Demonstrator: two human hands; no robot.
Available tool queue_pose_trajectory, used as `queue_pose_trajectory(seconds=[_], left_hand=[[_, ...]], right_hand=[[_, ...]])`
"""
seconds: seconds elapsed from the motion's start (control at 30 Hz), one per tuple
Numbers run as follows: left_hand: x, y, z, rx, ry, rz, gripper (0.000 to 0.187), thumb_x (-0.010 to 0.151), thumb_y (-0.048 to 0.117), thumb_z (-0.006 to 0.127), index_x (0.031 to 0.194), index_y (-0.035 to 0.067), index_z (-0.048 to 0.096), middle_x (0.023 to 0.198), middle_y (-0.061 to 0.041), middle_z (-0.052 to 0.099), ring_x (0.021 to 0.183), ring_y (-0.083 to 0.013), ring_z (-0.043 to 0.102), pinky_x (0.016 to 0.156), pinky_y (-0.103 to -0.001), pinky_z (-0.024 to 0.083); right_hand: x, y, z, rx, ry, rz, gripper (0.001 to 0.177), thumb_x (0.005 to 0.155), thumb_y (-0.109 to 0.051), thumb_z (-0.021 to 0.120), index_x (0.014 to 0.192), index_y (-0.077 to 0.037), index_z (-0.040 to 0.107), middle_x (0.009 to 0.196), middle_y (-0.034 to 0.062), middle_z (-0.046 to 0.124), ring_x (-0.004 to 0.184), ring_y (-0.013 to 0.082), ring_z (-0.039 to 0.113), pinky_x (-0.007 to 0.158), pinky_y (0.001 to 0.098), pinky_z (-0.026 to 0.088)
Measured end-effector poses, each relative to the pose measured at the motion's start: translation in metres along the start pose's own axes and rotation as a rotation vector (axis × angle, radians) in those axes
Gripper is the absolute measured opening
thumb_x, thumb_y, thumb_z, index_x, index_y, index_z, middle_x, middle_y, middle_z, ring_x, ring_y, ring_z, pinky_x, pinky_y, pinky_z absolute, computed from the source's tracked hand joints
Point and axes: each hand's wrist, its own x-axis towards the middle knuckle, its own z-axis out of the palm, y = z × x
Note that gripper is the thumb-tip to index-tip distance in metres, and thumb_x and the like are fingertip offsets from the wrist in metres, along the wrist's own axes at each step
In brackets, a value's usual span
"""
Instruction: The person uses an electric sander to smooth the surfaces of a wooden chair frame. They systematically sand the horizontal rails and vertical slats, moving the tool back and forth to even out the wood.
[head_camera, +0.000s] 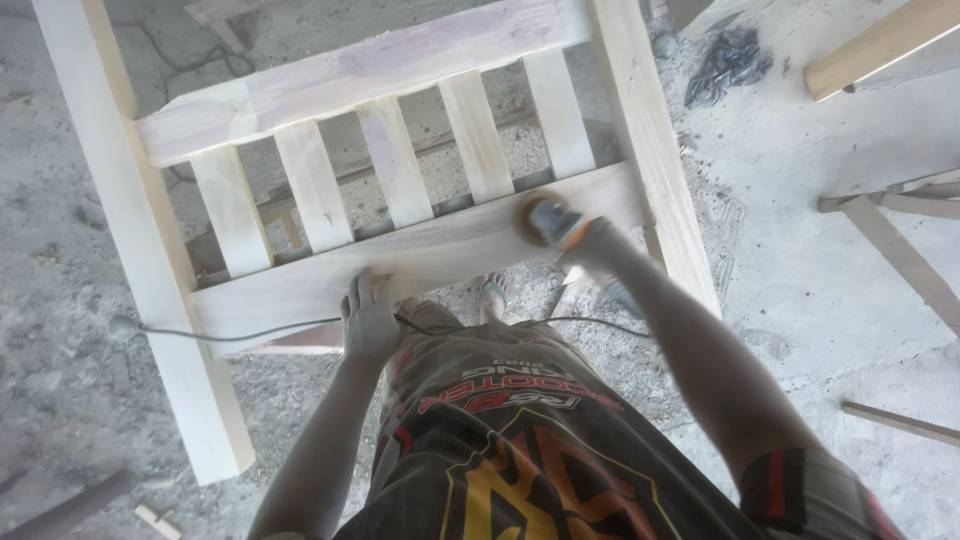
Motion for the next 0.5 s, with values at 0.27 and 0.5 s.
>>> queue_pose_trajectory(seconds=[0.27,0.5], left_hand=[[-0.067,-0.061,0.076,-0.398,-0.173,-0.323,0.034,0.089,0.031,0.061,0.115,0.012,0.074,0.112,-0.018,0.076,0.102,-0.0324,0.071,0.089,-0.046,0.057],[-0.197,-0.143,0.145,-0.763,-0.294,-0.767,0.024,0.095,0.028,0.069,0.11,0.011,0.077,0.101,-0.01,0.077,0.083,-0.019,0.073,0.072,-0.034,0.058]], right_hand=[[-0.023,0.063,-0.043,0.357,0.187,0.251,0.056,0.071,-0.021,0.086,0.12,0.001,0.069,0.104,0.0162,0.07,0.09,0.0253,0.068,0.075,0.0398,0.057],[-0.032,0.005,-0.039,0.269,0.185,0.28,0.056,0.077,-0.029,0.084,0.121,0.001,0.07,0.103,0.0192,0.071,0.085,0.0273,0.07,0.069,0.0386,0.057]])
